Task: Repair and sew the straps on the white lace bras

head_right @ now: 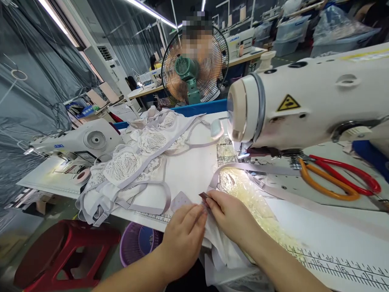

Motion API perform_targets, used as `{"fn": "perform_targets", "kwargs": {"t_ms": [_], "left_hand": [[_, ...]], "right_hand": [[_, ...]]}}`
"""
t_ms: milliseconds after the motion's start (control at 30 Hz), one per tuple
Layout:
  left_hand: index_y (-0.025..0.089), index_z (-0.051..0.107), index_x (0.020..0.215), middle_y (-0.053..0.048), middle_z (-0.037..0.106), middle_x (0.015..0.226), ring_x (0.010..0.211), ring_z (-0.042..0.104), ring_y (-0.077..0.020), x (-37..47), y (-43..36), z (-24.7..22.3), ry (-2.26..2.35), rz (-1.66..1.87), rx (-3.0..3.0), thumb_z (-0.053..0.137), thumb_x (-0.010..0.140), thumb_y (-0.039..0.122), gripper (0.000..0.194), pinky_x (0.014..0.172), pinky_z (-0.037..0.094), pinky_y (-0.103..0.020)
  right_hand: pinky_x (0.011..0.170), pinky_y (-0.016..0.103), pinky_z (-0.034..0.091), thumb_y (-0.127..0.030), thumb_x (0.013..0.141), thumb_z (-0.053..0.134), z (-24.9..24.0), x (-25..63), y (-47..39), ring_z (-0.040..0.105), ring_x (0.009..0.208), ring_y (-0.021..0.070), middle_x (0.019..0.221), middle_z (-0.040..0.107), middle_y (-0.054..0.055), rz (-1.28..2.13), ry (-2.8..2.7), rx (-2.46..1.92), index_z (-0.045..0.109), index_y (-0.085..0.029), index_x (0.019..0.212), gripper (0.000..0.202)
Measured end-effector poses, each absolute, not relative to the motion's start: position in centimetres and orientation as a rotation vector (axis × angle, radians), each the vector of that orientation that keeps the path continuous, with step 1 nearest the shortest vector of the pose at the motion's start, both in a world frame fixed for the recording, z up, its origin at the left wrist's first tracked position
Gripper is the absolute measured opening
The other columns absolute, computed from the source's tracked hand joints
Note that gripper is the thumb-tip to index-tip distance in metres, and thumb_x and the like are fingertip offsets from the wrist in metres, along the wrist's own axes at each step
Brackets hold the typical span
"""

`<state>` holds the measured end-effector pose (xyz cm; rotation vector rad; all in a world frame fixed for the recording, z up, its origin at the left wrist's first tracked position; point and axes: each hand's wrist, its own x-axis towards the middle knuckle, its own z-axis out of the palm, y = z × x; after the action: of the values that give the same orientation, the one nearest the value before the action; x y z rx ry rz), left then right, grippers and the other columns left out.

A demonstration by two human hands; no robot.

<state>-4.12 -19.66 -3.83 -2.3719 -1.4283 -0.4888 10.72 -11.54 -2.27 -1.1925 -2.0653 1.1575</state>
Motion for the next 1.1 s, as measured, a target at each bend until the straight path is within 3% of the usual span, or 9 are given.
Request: {"fn": "perform_targets", "kwargs": {"t_ms": [133,233,300,400,533,767,900,1000,1100], "left_hand": [[0.011,0.052,0.12,-0.008,0.052,0.128,0.119,0.044,-0.0208,-3.9,-20.7,-5.3,-1.415,-0.532,-2.339,0.04,0.087,0.033,0.043,0.102,0.034,-0.033],[0.011,0.053,0.12,-0.006,0.053,0.126,0.118,0.045,-0.0205,-3.6,-20.8,-5.5,-1.45,-0.563,-2.319,0.039,0.086,0.038,0.045,0.105,0.031,-0.032],[0.011,0.054,0.119,-0.007,0.056,0.122,0.115,0.047,-0.0207,-3.5,-20.7,-5.3,-1.486,-0.576,-2.314,0.04,0.086,0.041,0.047,0.106,0.03,-0.033],[0.011,0.054,0.12,-0.009,0.058,0.117,0.112,0.049,-0.021,-3.4,-20.5,-5.1,-1.547,-0.589,-2.316,0.039,0.085,0.044,0.05,0.106,0.029,-0.034],[0.011,0.052,0.122,-0.008,0.057,0.116,0.112,0.048,-0.0211,-3.4,-20.5,-5.2,-1.573,-0.609,-2.344,0.04,0.086,0.044,0.051,0.107,0.026,-0.035],[0.014,0.05,0.122,-0.008,0.054,0.12,0.115,0.044,-0.0227,-4.0,-20.8,-4.2,-1.612,-0.74,-2.484,0.042,0.084,0.042,0.048,0.105,0.028,-0.037],[0.014,0.058,0.1,-0.008,0.059,0.104,0.099,0.051,-0.0211,-4.5,-19.9,-2.5,-1.805,-0.806,-2.628,0.04,0.084,0.028,0.028,0.093,0.041,-0.037],[0.012,0.056,0.089,-0.009,0.058,0.09,0.087,0.052,-0.0223,-4.3,-18.5,-1.6,-2.101,-0.602,-2.498,0.041,0.083,0.023,0.019,0.079,0.046,-0.039],[0.011,0.055,0.092,-0.011,0.056,0.093,0.088,0.051,-0.0263,-3.8,-17.2,-0.9,-2.208,-0.325,-2.425,0.05,0.081,0.027,0.02,0.077,0.046,-0.042]], "right_hand": [[0.067,0.03,0.05,-0.037,0.086,0.036,-2.5,11.0,-11.6,0.062,0.074,0.0176,0.077,0.066,0.003,1.099,-2.075,-1.149,0.057,-0.023,0.078,0.027],[0.067,0.027,0.051,-0.033,0.087,0.037,-3.0,11.6,-11.8,0.063,0.078,0.016,0.086,0.066,0.004,0.721,-2.135,-1.077,0.06,-0.022,0.086,0.026],[0.059,0.024,0.05,-0.029,0.088,0.036,-3.3,12.4,-12.3,0.063,0.074,0.015,0.088,0.065,0.005,0.392,-2.227,-1.022,0.062,-0.021,0.088,0.027],[0.044,0.023,0.043,-0.028,0.09,0.033,-3.6,13.5,-13.1,0.06,0.06,0.0141,0.078,0.063,0.003,0.001,-2.38,-0.97,0.063,-0.02,0.09,0.031],[0.043,0.026,0.039,-0.027,0.091,0.033,-3.8,13.8,-13.9,0.057,0.054,0.0151,0.068,0.06,0.002,-0.217,-2.428,-0.948,0.063,-0.019,0.089,0.031],[0.05,0.023,0.046,-0.029,0.089,0.037,-3.1,11.4,-13.6,0.059,0.058,0.0123,0.066,0.06,-0.001,0.307,-2.313,-1.059,0.053,-0.022,0.076,0.022],[0.056,0.025,0.05,-0.034,0.088,0.035,-2.7,11.0,-13.6,0.063,0.067,0.0143,0.077,0.066,0.001,0.658,-2.261,-1.202,0.05,-0.024,0.077,0.021],[0.055,0.026,0.051,-0.041,0.087,0.033,-2.6,11.3,-14.1,0.065,0.072,0.0173,0.08,0.068,0.004,0.793,-2.22,-1.295,0.044,-0.026,0.072,0.025],[0.063,0.028,0.052,-0.042,0.088,0.031,-2.9,11.6,-14.8,0.065,0.086,0.0198,0.095,0.068,0.007,0.82,-2.196,-1.297,0.045,-0.026,0.076,0.025]]}}
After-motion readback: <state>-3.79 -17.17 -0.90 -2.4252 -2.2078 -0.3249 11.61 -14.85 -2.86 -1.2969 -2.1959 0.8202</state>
